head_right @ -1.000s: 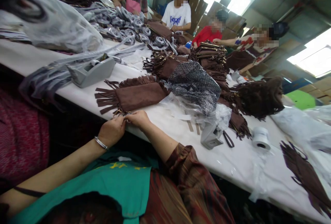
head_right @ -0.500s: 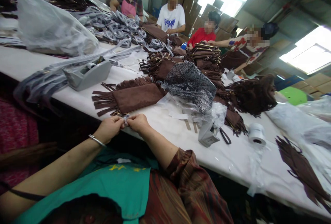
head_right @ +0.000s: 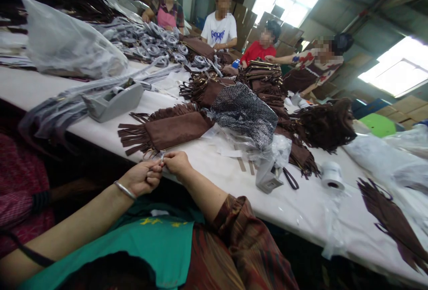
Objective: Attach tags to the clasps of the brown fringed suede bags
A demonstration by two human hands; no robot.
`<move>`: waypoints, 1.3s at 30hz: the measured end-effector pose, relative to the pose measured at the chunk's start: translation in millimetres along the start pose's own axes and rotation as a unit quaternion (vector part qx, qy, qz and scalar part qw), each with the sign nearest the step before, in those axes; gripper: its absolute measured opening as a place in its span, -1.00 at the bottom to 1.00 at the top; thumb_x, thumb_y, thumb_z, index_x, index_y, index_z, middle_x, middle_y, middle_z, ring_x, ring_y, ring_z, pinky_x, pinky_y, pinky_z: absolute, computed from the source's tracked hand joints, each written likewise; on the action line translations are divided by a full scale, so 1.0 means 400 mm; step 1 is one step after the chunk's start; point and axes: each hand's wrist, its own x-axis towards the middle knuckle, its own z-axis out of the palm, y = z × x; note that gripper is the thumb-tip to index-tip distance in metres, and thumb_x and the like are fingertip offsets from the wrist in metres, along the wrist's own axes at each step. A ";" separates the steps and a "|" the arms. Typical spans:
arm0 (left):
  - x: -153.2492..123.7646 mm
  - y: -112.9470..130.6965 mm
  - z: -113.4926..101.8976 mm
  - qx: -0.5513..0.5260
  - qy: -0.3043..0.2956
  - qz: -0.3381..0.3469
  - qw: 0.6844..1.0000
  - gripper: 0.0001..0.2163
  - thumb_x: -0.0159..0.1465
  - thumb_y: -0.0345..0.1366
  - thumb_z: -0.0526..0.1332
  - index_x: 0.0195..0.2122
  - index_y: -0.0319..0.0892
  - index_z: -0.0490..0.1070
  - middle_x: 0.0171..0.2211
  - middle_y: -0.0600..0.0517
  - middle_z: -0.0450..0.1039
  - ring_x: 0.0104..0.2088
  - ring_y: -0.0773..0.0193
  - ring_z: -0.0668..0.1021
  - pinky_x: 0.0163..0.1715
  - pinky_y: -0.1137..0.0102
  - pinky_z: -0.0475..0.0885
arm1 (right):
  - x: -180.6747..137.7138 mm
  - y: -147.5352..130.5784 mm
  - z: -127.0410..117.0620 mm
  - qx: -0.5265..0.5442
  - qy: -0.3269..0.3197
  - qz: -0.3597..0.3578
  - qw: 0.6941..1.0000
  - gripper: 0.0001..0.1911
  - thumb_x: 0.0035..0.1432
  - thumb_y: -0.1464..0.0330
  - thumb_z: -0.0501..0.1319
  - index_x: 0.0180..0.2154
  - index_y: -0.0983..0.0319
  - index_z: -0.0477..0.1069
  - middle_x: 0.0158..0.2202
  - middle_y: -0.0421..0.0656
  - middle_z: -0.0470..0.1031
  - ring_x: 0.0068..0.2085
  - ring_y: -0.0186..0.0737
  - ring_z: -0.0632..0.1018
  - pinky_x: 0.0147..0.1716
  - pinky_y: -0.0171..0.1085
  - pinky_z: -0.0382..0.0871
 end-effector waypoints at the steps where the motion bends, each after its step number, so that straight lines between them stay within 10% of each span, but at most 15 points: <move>1: -0.001 -0.003 0.002 -0.002 -0.001 -0.002 1.000 -0.78 0.36 -0.41 0.00 -0.45 -0.26 0.26 -0.66 0.26 0.05 -0.80 0.62 0.07 -0.81 0.68 -0.04 | 0.002 -0.001 -0.003 -0.001 -0.009 0.006 1.000 -0.87 -0.04 0.50 0.17 -0.50 0.30 0.49 -0.70 -0.34 0.32 -0.68 -0.49 0.21 -0.67 -0.44 0.01; 12: -0.005 -0.059 0.022 -0.021 0.037 0.105 0.994 -0.88 0.27 -0.38 0.18 -0.42 -0.24 0.34 -0.65 0.17 0.24 -0.77 0.58 0.20 -0.80 0.70 0.01 | -0.040 -0.036 -0.020 0.245 -0.083 0.096 0.961 -0.96 -0.04 0.50 0.19 -0.48 0.28 0.37 -0.57 -0.26 0.41 -0.53 -0.40 0.40 -0.45 -0.41 0.35; 25: -0.047 -0.025 0.023 -0.262 -0.156 0.018 0.952 -0.81 0.34 -0.48 -0.05 -0.37 -0.28 0.29 -0.70 0.26 0.06 -0.80 0.60 0.17 -0.80 0.72 0.05 | -0.045 -0.030 0.053 0.377 -0.133 0.083 0.913 -0.71 0.22 0.13 0.17 -0.41 0.21 0.35 -0.48 -0.17 0.43 -0.28 -0.18 0.51 -0.22 -0.20 0.48; 32: -0.048 0.021 -0.032 0.184 0.035 0.104 0.977 -0.78 0.20 -0.15 0.26 -0.31 -0.23 0.44 -0.55 0.02 0.45 -0.61 0.34 0.49 -0.70 0.55 0.32 | -0.049 -0.027 0.039 0.338 -0.149 0.038 0.929 -0.65 0.07 0.08 0.28 -0.39 0.25 0.40 -0.34 -0.10 0.52 -0.38 -0.23 0.50 -0.38 -0.25 0.40; 39: 0.029 0.071 0.024 0.005 0.082 0.187 0.979 -0.90 0.23 -0.28 0.25 -0.41 -0.11 0.37 -0.45 0.01 0.49 -0.46 0.31 0.57 -0.43 0.45 0.52 | -0.083 0.030 -0.054 0.113 0.057 -0.010 0.992 -0.68 -0.09 0.19 0.31 -0.34 0.28 0.46 -0.45 -0.16 0.48 -0.46 -0.34 0.47 -0.53 -0.39 0.26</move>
